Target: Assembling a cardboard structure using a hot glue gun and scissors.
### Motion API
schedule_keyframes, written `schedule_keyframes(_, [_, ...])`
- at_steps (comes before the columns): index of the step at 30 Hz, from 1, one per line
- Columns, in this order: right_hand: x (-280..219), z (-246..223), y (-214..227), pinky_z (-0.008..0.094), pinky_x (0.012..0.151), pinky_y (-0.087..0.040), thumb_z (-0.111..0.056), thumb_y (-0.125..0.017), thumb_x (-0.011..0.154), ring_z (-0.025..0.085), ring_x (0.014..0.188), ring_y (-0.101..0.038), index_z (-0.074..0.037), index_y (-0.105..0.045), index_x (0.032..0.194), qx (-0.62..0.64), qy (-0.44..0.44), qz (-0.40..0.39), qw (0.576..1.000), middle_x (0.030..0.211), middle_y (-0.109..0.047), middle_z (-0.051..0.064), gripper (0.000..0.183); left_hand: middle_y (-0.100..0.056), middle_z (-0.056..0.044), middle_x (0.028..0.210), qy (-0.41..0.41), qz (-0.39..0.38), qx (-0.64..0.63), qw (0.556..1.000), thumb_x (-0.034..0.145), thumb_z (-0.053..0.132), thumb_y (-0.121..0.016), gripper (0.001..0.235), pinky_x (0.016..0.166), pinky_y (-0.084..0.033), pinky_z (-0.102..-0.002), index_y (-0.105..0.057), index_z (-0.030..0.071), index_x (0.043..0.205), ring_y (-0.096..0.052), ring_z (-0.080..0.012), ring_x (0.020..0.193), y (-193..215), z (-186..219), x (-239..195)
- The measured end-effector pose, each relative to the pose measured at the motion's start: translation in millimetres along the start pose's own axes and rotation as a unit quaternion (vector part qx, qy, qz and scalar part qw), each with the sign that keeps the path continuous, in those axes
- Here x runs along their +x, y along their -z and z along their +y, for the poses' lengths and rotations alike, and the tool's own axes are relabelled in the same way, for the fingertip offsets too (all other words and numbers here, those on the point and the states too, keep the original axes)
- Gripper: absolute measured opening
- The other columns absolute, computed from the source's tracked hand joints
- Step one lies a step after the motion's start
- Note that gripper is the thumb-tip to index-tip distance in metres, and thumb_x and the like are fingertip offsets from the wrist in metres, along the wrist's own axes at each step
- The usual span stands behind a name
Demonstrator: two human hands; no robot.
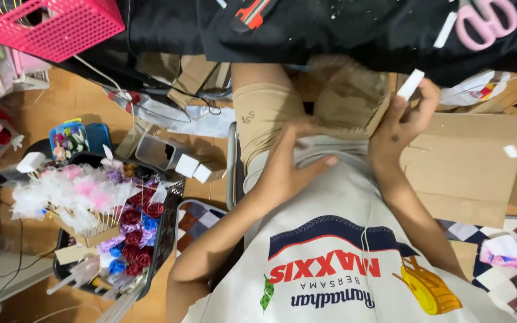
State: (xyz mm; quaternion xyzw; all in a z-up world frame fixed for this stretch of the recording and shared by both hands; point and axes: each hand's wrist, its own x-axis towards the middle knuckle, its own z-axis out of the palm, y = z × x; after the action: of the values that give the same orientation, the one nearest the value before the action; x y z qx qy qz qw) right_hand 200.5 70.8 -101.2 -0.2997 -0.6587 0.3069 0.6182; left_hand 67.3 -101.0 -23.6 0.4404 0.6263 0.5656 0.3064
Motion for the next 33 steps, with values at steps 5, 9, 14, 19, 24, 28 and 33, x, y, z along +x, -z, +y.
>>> schedule_keyframes(5, [-16.0, -0.6, -5.6, 0.033, 0.092, -0.046, -0.048, -0.073, 0.099, 0.018, 0.107, -0.049, -0.002, -0.045, 0.133, 0.088, -0.016, -0.047, 0.995, 0.123, -0.043, 0.011, 0.063, -0.069, -0.015, 0.117, -0.011, -0.009, -0.077, 0.997, 0.087, 0.025, -0.082, 0.047, 0.097, -0.054, -0.049, -0.061, 0.009, 0.126, -0.065, -0.0296, 0.116, -26.7, 0.0, 29.5])
schedule_keyframes(9, [1.6, -8.4, 14.9, 0.031, 0.094, -0.047, -0.049, -0.068, 0.101, 0.019, 0.120, -0.048, -0.003, -0.045, 0.131, 0.099, -0.012, -0.101, 0.990, 0.127, -0.044, 0.010, 0.059, -0.077, -0.008, 0.096, -0.100, 0.010, -0.059, 0.993, 0.087, 0.007, -0.081, 0.019, 0.086, -0.059, -0.038, -0.075, 0.013, 0.104, -0.076, -0.0226, 0.094, 1.8, 13.1, 40.0])
schedule_keyframes(14, [49.6, -108.0, 42.9, 0.033, 0.085, -0.048, -0.046, -0.065, 0.095, 0.025, 0.109, -0.045, 0.006, -0.048, 0.136, 0.013, 0.017, -0.144, 0.989, 0.122, -0.039, 0.017, 0.068, -0.070, -0.011, 0.108, -0.126, -0.076, -0.054, 0.988, 0.095, -0.007, -0.067, 0.014, 0.089, -0.058, -0.031, -0.065, 0.004, 0.103, -0.071, -0.0228, 0.101, 25.2, 28.5, 36.6])
schedule_keyframes(19, [54.9, -150.5, 34.7, 0.045, 0.103, -0.046, -0.034, -0.083, 0.092, 0.038, 0.117, -0.056, 0.008, -0.063, 0.134, -0.142, 0.039, -0.236, 0.961, 0.124, -0.051, 0.025, 0.063, -0.070, -0.016, 0.121, -0.194, -0.100, -0.031, 0.975, 0.094, -0.004, -0.068, 0.017, 0.100, -0.059, -0.041, -0.065, 0.003, 0.110, -0.072, -0.0317, 0.113, -1.3, -9.7, 22.8])
schedule_keyframes(24, [38.6, -147.2, 31.3, 0.035, 0.083, -0.054, -0.022, -0.095, 0.086, 0.030, 0.118, -0.055, 0.003, -0.064, 0.127, -0.164, -0.041, -0.233, 0.958, 0.124, -0.056, 0.019, 0.057, -0.068, -0.010, 0.124, -0.155, -0.120, -0.003, 0.981, 0.074, 0.003, -0.061, 0.041, 0.098, -0.052, -0.039, -0.065, 0.008, 0.115, -0.069, -0.0283, 0.111, -17.3, -43.5, 17.1])
schedule_keyframes(28, [32.1, -140.2, 36.3, 0.035, 0.086, -0.053, -0.022, -0.097, 0.083, 0.033, 0.121, -0.055, 0.001, -0.059, 0.128, -0.159, -0.049, -0.233, 0.958, 0.124, -0.053, 0.019, 0.063, -0.039, -0.014, 0.155, -0.096, -0.201, -0.124, 0.967, 0.087, 0.012, -0.080, 0.083, 0.128, -0.038, -0.036, -0.030, 0.004, 0.152, -0.043, -0.0264, 0.149, -6.4, -40.8, 11.9])
schedule_keyframes(33, [25.3, -137.7, 30.1, 0.042, 0.106, -0.049, -0.018, -0.084, 0.092, 0.034, 0.120, -0.061, 0.001, -0.064, 0.122, -0.109, -0.015, -0.325, 0.939, 0.123, -0.059, 0.019, 0.040, -0.071, -0.002, 0.122, 0.131, -0.216, -0.082, 0.964, 0.098, 0.029, -0.064, 0.036, 0.102, -0.048, -0.028, -0.067, 0.008, 0.127, -0.062, -0.0111, 0.114, 5.8, 7.2, 35.6])
